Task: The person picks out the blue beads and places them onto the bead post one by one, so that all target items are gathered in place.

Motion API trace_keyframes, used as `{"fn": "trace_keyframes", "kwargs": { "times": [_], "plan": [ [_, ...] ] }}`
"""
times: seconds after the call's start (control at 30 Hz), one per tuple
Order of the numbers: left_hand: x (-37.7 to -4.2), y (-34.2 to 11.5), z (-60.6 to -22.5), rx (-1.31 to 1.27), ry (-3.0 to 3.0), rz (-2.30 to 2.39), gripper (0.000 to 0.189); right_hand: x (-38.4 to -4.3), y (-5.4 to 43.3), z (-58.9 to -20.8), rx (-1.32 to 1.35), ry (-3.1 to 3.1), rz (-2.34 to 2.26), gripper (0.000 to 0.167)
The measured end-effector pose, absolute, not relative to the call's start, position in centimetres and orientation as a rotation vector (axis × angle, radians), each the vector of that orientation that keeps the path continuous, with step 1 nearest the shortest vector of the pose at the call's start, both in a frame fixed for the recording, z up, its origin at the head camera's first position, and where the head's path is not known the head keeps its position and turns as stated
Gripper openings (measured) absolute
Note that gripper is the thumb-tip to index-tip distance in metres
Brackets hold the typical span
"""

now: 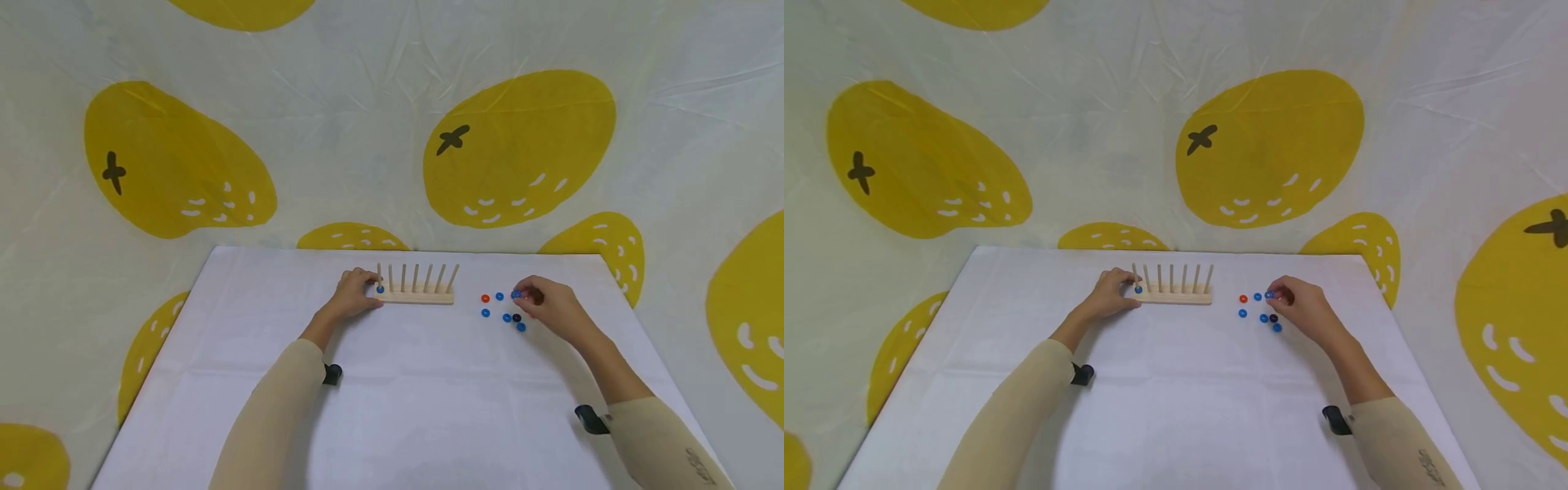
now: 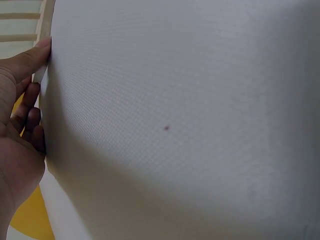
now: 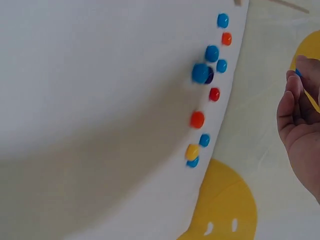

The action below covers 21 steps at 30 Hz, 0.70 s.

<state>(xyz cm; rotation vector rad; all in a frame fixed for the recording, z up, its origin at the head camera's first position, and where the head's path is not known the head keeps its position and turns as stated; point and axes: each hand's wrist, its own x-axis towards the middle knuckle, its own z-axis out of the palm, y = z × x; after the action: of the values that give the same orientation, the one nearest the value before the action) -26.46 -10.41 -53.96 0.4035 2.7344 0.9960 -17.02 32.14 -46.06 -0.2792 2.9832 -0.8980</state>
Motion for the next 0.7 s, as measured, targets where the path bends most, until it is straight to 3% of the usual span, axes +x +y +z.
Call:
{"fn": "trace_keyframes", "kwargs": {
  "times": [0.7],
  "plan": [
    [-26.3, -10.3, -53.8, 0.397, 2.737, 0.996, 0.059, -20.5, 23.0, -43.8, -0.643, 2.969, -1.078, 0.018]
  ]
}}
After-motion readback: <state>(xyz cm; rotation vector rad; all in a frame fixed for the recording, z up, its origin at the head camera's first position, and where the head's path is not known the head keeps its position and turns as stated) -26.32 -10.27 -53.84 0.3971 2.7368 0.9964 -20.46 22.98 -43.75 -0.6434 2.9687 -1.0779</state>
